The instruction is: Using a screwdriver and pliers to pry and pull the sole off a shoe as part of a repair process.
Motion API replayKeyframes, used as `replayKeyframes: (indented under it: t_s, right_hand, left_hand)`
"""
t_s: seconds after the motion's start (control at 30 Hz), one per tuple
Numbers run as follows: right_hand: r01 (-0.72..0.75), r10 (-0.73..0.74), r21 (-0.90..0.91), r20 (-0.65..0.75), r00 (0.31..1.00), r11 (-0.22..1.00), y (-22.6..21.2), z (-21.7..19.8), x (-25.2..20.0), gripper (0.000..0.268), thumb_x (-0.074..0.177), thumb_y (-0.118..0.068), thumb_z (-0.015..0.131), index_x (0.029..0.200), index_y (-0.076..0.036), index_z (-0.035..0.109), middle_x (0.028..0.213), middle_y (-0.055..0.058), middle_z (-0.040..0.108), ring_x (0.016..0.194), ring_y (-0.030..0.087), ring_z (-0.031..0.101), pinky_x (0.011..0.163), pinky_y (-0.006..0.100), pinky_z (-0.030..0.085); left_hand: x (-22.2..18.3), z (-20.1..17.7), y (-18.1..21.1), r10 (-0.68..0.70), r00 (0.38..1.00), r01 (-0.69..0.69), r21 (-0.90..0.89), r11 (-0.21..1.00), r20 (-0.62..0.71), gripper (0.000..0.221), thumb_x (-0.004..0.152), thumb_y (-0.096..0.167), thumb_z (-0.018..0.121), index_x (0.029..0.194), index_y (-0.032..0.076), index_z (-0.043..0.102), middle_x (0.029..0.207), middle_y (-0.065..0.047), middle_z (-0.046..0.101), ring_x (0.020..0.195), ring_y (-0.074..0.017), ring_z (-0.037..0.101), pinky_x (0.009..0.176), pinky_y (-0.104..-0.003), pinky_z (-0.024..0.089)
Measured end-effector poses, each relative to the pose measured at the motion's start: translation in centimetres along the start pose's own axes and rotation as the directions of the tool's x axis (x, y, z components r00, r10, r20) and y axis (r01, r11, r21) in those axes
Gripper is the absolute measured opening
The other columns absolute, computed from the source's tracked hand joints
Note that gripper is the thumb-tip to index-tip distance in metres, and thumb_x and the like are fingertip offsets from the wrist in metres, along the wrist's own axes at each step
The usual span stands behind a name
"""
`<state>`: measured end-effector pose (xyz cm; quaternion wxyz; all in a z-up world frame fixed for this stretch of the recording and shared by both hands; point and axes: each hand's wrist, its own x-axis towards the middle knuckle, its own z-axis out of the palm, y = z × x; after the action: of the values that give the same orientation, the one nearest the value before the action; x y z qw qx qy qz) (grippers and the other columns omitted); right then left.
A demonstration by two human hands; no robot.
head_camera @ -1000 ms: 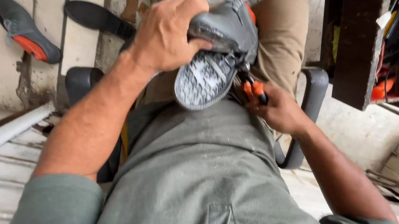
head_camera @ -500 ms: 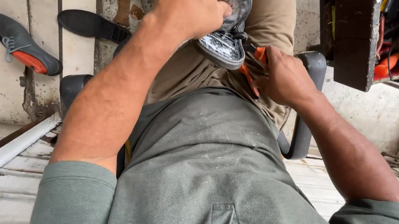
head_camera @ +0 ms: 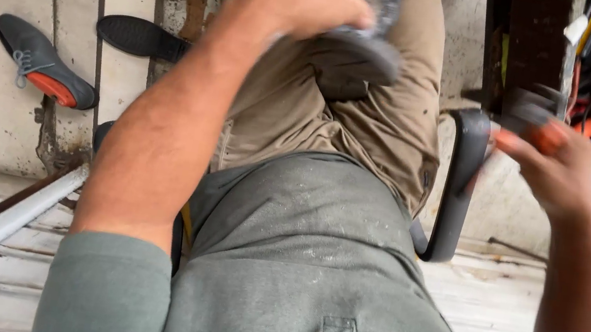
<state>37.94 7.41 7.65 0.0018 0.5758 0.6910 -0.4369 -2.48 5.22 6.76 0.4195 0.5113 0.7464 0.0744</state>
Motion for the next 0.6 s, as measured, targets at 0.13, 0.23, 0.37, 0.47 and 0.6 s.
replayKeyframes:
  t_s: [0.13,0.23,0.37,0.47,0.6]
  right_hand:
    - [0.179,-0.218,0.646,-0.021,0.976,0.742,9.2,-1.8,-2.7,0.019,0.112,-0.015,0.05,0.121,-0.002,0.06,0.131,0.008,0.062,0.103,0.008,0.07,0.052,0.003,0.063]
    - [0.307,-0.461,0.802,-0.045,0.886,0.513,7.8,-1.5,-2.7,0.009,0.104,-0.025,0.064,0.111,-0.024,0.07,0.166,0.017,0.045,0.153,0.028,0.049,0.126,0.035,0.048]
    - [0.093,-0.478,0.918,0.112,0.871,0.384,4.0,0.5,-2.4,0.04,0.089,-0.018,0.067,0.12,-0.002,0.047,0.162,0.022,0.041,0.152,0.042,0.039,0.128,0.067,0.027]
    - [0.095,-0.613,0.944,0.126,0.78,0.316,1.3,2.3,-1.6,0.014,0.092,-0.01,0.067,0.089,-0.013,0.053,0.152,0.021,0.049,0.152,0.049,0.036,0.126,0.074,0.023]
    - [0.0,-0.692,0.96,0.202,0.693,0.28,0.4,4.1,-0.8,0.024,0.086,0.001,0.064,0.101,-0.014,0.052,0.162,0.004,0.046,0.152,0.044,0.039,0.121,0.07,0.036]
  left_hand:
    - [9.0,7.0,0.9,0.214,0.976,-0.209,-0.104,0.972,0.039,0.047,0.074,0.07,0.075,0.082,0.025,0.063,0.079,0.006,0.062,0.069,-0.014,0.057,0.062,-0.033,0.049]
    - [15.3,11.1,-0.5,0.812,0.439,-0.813,-0.555,0.177,-0.385,0.062,0.099,0.016,0.08,0.153,0.011,0.05,0.156,-0.003,0.049,0.145,-0.0243,0.048,0.117,-0.043,0.044]
    - [12.9,8.6,0.7,0.716,0.685,-0.529,-0.767,0.364,-0.132,0.032,0.089,0.027,0.062,0.116,0.01,0.061,0.104,-0.009,0.065,0.089,-0.025,0.062,0.075,-0.043,0.052]
    - [10.2,6.6,3.2,0.375,0.903,-0.424,-0.591,0.686,-0.212,0.029,0.076,0.038,0.06,0.094,0.016,0.058,0.084,-0.004,0.06,0.075,-0.0209,0.055,0.065,-0.044,0.039]
    - [7.7,8.1,3.6,0.067,0.983,-0.145,-0.495,0.857,-0.172,0.038,0.066,0.049,0.059,0.088,0.018,0.056,0.08,-0.002,0.06,0.074,-0.0189,0.057,0.063,-0.042,0.039]
